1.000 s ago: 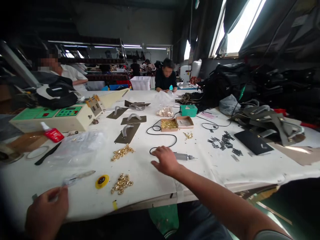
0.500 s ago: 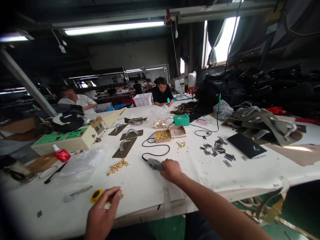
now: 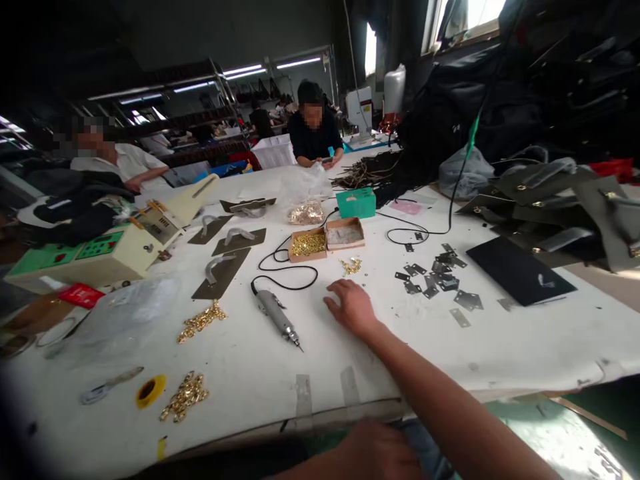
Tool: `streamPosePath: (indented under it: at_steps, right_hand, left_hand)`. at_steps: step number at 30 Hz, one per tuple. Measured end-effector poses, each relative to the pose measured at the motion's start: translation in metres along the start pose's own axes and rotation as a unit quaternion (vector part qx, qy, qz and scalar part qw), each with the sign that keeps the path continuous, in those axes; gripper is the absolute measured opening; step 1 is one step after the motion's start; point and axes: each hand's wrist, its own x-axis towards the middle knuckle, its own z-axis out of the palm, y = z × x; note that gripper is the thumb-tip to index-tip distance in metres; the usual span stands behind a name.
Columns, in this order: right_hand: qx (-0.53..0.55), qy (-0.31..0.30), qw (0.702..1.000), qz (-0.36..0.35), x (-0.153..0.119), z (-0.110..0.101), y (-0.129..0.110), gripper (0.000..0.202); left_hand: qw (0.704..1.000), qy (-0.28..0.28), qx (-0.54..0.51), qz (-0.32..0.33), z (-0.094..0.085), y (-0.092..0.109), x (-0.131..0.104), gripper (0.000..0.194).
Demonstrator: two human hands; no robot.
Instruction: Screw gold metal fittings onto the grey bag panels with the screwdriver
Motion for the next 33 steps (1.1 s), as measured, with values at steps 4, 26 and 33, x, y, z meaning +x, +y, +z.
streamPosePath:
  at_steps: [4,26,33]
  right_hand:
    - [-0.088,0.02,0.995,0.031,0.017,-0.017,0.049,0.043]
    - [-0.081,0.071,0.994,0.021,-0.027,-0.042,0.066,0.034]
    - [-0.029,0.033,0.989,0.138,0.011,-0.064,0.08,0.027]
  left_hand:
    - [0.982,0.038,-0.151,-0.108,-0.031,-0.004,0.04,0.038]
    - [0.91,-0.03,-0.359,-0.206,-0.044,-0.038,0.064,0.038]
    - [0.931,-0.024,-0.317,-0.179,-0.039,-0.038,0.066,0.037]
